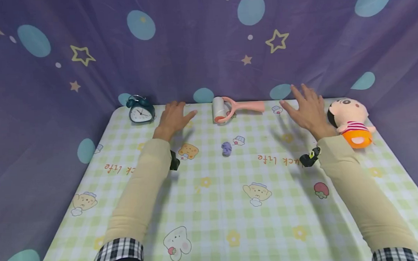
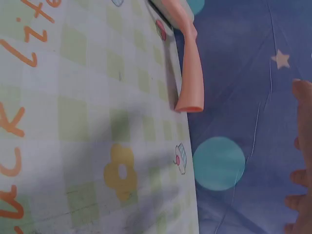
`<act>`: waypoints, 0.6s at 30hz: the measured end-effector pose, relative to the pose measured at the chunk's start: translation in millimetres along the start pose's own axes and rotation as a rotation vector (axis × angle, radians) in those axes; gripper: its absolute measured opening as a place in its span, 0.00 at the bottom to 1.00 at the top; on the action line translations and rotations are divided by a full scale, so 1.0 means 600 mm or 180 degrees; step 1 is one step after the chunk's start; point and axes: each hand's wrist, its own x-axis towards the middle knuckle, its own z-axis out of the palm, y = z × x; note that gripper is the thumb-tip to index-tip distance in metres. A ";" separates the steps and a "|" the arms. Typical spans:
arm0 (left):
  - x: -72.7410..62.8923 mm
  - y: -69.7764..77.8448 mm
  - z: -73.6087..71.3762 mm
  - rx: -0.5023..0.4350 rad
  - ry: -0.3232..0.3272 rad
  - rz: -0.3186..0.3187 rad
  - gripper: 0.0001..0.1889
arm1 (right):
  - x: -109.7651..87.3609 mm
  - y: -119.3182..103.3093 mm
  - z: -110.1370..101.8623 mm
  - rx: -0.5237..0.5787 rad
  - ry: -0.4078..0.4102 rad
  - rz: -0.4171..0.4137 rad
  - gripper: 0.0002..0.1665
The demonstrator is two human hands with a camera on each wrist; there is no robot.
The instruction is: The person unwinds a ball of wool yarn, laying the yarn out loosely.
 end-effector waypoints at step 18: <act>-0.007 0.092 0.054 -0.1531 -0.1989 0.0353 0.20 | -0.036 -0.064 0.040 0.0939 0.0133 -0.1370 0.33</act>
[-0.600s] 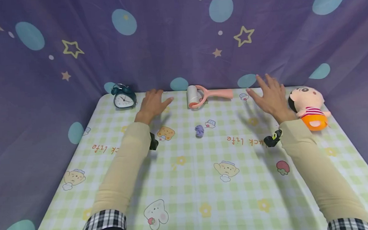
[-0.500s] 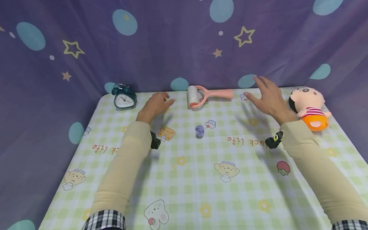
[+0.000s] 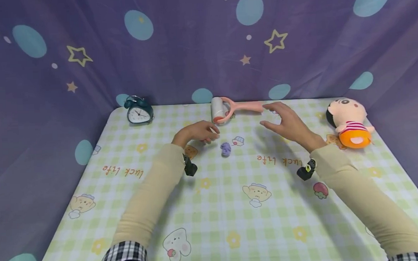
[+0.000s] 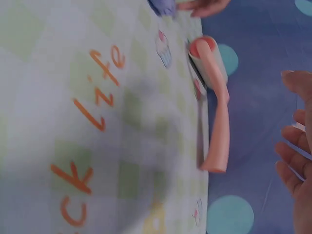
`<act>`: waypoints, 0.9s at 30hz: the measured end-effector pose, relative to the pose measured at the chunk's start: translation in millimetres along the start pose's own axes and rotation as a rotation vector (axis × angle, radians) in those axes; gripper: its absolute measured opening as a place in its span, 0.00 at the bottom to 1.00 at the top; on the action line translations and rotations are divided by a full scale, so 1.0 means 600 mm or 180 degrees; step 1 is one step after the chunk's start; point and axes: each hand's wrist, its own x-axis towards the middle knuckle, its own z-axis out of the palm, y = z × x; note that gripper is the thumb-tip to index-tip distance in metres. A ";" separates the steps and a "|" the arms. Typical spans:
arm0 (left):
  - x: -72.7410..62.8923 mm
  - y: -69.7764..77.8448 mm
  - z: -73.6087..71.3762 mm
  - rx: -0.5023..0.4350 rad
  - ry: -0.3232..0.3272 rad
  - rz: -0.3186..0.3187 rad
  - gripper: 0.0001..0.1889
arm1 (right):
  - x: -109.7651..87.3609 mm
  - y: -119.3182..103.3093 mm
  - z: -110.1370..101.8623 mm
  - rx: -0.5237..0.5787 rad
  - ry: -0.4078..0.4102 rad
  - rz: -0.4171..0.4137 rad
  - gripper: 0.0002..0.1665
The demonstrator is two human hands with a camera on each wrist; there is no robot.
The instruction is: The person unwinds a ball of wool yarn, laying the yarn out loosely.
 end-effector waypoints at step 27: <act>0.019 -0.008 0.066 0.0251 0.0328 0.0396 0.10 | -0.012 -0.032 0.049 0.0272 -0.0098 -0.0213 0.32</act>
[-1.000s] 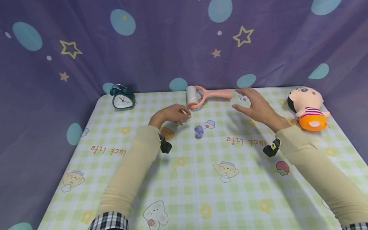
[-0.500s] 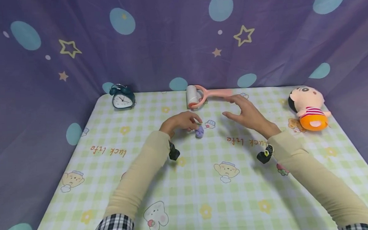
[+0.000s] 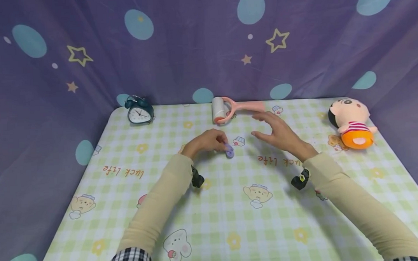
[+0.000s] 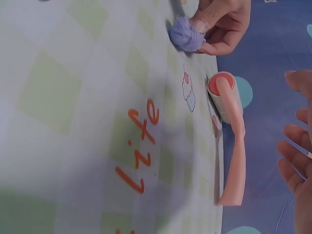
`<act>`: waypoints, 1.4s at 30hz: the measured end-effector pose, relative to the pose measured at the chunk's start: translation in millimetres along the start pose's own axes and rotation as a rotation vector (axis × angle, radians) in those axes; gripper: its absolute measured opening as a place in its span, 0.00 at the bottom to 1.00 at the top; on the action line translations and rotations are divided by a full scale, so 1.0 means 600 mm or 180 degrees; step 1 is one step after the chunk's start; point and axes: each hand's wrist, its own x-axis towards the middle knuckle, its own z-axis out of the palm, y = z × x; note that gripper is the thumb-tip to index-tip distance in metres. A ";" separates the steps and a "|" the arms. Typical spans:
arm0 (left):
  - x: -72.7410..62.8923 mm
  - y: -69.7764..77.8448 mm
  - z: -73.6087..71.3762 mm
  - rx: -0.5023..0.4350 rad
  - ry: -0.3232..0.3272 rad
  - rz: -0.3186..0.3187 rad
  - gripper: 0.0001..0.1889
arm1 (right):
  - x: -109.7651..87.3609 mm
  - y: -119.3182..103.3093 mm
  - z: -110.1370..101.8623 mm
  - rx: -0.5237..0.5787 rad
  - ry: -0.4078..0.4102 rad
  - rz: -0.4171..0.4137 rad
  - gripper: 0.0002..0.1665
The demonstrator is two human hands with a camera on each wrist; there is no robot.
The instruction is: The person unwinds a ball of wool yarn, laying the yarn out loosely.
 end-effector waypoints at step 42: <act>-0.039 0.013 -0.058 -0.2121 0.0427 0.0159 0.10 | 0.016 -0.046 0.058 0.0566 0.0010 -0.0131 0.03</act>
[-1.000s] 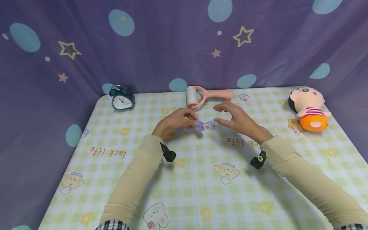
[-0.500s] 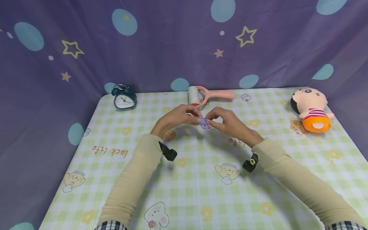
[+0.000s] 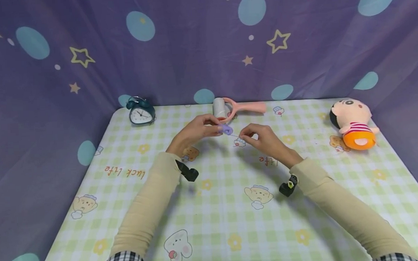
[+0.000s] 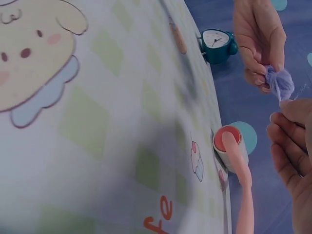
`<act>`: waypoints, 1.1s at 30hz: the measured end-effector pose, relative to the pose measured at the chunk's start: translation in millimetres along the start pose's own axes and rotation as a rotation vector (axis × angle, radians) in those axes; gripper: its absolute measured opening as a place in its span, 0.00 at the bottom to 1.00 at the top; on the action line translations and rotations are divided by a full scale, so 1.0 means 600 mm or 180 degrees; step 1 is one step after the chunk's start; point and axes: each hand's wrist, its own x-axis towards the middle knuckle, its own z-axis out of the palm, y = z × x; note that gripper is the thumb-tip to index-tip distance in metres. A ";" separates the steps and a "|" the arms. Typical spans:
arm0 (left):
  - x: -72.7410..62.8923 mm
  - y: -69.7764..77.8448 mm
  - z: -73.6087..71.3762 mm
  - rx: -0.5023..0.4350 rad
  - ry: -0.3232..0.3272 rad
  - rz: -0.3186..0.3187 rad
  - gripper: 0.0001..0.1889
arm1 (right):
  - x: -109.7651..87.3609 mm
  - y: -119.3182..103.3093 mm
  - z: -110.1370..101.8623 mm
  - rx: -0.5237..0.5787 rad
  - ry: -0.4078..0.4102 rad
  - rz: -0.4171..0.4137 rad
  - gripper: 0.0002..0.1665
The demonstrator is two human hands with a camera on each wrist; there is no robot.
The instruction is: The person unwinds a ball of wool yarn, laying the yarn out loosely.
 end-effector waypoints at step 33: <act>-0.006 -0.011 -0.026 -0.0136 0.0432 0.0041 0.07 | -0.046 0.027 -0.065 -0.0290 0.0499 0.0458 0.06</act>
